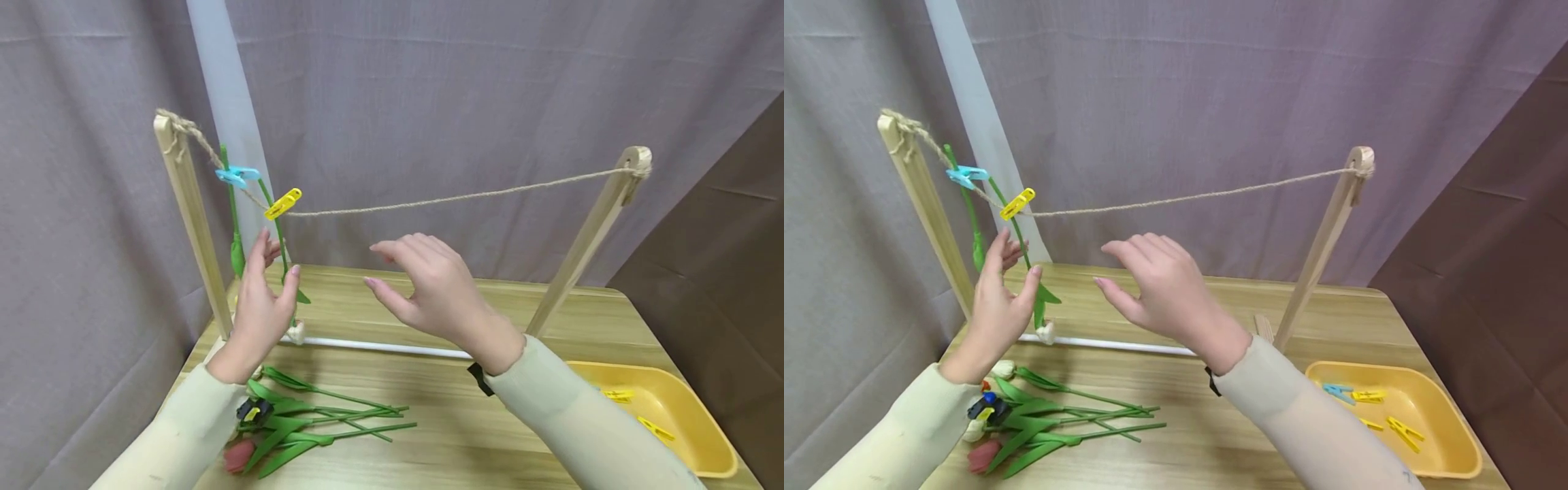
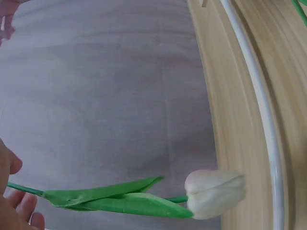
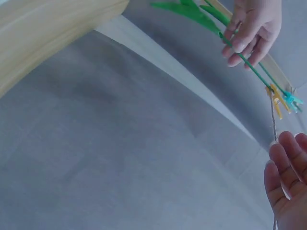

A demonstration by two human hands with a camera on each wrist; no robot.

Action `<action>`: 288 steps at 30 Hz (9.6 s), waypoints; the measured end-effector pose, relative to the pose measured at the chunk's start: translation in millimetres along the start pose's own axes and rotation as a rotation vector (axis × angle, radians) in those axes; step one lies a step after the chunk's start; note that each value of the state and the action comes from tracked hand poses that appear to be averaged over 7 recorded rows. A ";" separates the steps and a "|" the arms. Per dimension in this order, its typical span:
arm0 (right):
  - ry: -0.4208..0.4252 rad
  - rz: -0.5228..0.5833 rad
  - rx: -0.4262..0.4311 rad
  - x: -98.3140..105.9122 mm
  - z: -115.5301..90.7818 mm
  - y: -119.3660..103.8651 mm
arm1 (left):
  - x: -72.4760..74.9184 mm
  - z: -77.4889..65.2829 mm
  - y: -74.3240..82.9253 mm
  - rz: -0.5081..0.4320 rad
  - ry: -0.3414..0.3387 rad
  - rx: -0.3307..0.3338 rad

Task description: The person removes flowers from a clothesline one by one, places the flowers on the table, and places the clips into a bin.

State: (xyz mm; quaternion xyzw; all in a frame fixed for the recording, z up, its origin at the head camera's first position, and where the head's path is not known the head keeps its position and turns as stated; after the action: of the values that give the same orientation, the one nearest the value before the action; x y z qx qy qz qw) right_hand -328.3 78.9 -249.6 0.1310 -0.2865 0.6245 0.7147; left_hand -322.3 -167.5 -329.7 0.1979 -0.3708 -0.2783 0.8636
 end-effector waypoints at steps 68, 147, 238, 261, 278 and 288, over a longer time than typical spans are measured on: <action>0.193 -0.002 0.000 -1.5 36.4 -16.1 | 6.7 -21.1 4.8 -0.010 -0.022 -0.189; -0.025 -0.177 -0.694 67.8 -219.0 31.9 | -52.0 -123.6 -9.8 0.319 -0.908 -0.351; -0.080 -0.241 -0.769 86.6 -246.4 28.6 | -30.2 -103.1 -4.5 0.369 -0.831 -0.290; 0.004 0.012 -0.332 25.8 -109.8 13.8 | 30.5 -20.3 -3.9 0.027 0.172 -0.189; 0.154 0.086 0.011 -26.5 32.2 -16.1 | 41.5 43.9 -12.5 0.031 0.257 0.021; 0.103 -0.026 -0.014 -53.3 85.3 -26.2 | 45.8 51.3 -7.9 0.070 0.306 -0.008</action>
State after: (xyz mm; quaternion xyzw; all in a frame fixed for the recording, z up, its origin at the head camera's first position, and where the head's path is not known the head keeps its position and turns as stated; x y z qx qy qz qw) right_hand -326.9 -16.1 -207.3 0.0975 -0.2519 0.6192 0.7373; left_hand -337.4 -209.2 -276.5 0.2215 -0.2405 -0.2162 0.9200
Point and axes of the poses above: each hand's wrist, its own z-axis towards the middle knuckle, its own x-axis out of the back of the hand, y = z × x, the point moved 2 cm from there along z, towards the middle knuckle, and after that the axes turned 15 degrees about z, right-handed, at the moved point
